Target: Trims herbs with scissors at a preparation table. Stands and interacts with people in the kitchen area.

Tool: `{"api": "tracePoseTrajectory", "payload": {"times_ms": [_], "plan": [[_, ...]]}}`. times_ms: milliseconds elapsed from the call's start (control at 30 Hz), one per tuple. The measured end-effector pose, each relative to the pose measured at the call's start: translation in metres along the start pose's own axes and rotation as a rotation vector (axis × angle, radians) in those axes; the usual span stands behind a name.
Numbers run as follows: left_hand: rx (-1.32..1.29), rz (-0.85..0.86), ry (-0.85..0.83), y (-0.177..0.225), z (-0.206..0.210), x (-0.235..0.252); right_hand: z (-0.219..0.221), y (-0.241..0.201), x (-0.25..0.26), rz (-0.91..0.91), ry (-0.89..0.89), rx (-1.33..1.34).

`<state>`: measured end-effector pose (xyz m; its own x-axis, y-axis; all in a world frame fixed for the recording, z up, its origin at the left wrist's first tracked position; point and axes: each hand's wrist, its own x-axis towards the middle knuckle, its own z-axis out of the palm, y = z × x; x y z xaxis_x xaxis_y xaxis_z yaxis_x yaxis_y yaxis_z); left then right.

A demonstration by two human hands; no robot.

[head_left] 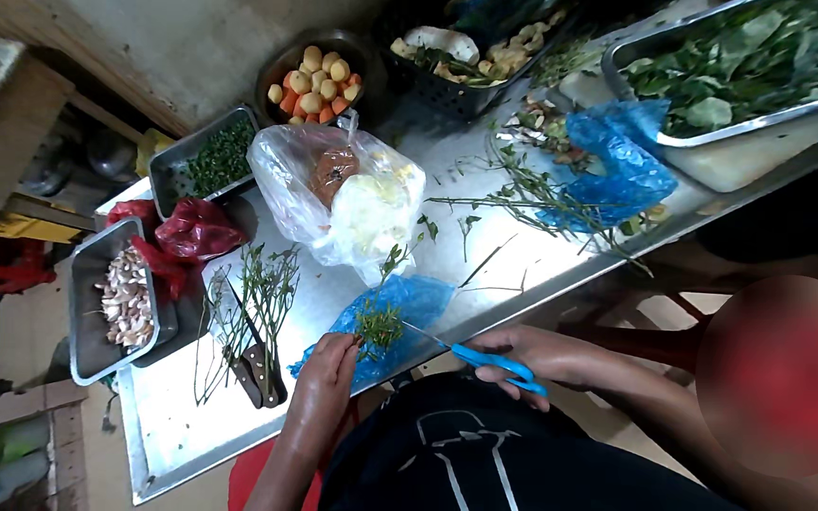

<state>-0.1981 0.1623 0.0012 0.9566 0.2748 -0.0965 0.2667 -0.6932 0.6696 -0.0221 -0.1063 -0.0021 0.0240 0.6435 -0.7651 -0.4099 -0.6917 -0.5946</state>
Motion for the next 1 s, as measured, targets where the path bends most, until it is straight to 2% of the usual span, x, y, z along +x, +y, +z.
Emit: {"api": "tracePoseTrajectory", "payload": {"times_ms": [200,733,1000], "plan": [[0.023,0.031,0.004,-0.002,0.0,-0.002,0.005,-0.006,0.002,0.035,0.015,-0.036],[-0.002,0.009,0.0,-0.007,-0.003,0.008,-0.001,0.003,0.006,-0.013,0.004,-0.066],[-0.354,-0.317,-0.062,-0.001,-0.01,0.013,0.005,0.0,-0.008,-0.061,-0.035,-0.001]]}}
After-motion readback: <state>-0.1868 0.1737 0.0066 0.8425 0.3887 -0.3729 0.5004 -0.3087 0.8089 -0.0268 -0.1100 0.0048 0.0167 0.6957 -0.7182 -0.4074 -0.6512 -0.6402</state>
